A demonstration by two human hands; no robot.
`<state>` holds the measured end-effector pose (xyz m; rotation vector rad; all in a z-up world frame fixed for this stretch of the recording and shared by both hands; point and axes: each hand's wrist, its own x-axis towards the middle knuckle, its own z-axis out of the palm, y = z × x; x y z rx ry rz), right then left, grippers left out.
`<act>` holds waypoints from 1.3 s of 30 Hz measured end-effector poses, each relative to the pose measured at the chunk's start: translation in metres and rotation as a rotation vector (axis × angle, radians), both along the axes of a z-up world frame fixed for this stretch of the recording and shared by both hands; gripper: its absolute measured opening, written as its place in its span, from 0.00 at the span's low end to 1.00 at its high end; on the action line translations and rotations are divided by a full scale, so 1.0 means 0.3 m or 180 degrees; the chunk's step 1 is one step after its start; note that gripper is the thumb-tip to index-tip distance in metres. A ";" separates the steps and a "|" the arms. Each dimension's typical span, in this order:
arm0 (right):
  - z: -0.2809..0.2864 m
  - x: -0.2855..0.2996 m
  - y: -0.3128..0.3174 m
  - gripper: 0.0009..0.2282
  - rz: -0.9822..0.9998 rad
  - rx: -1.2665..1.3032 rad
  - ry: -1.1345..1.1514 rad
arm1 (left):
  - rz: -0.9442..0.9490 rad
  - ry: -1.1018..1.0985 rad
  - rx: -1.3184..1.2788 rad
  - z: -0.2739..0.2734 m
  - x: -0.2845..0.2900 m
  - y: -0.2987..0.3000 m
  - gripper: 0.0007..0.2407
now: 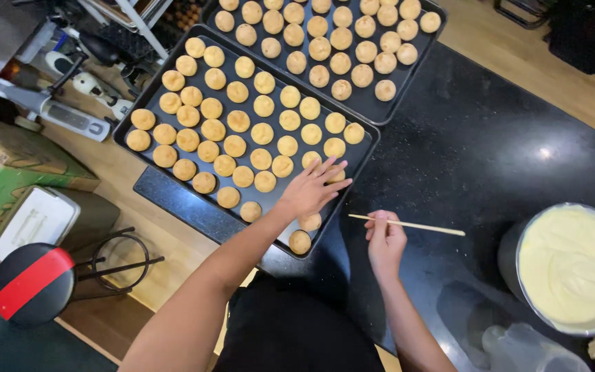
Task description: Filling small pastries with cream using a wooden stick as a guide or tool.
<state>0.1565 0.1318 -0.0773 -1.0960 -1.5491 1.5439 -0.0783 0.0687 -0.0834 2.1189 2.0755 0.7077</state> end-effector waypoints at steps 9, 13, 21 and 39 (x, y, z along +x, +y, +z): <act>-0.005 0.009 0.070 0.12 -0.0104 0.0020 -0.0196 | 0.0485 0.0550 -0.0359 -0.021 -0.216 -0.043 0.21; -0.018 -0.012 0.101 0.11 -0.0160 -0.0035 -0.0117 | 0.0640 0.0361 -0.0265 0.078 -0.251 -0.070 0.21; 0.073 -0.115 0.118 0.11 -0.0186 -0.0045 0.0003 | 0.2742 -0.0972 0.0836 0.066 -0.530 -0.222 0.18; 0.169 -0.236 -0.041 0.12 0.0172 0.0002 0.0106 | 0.3180 -0.0488 0.1465 0.043 -0.657 -0.266 0.11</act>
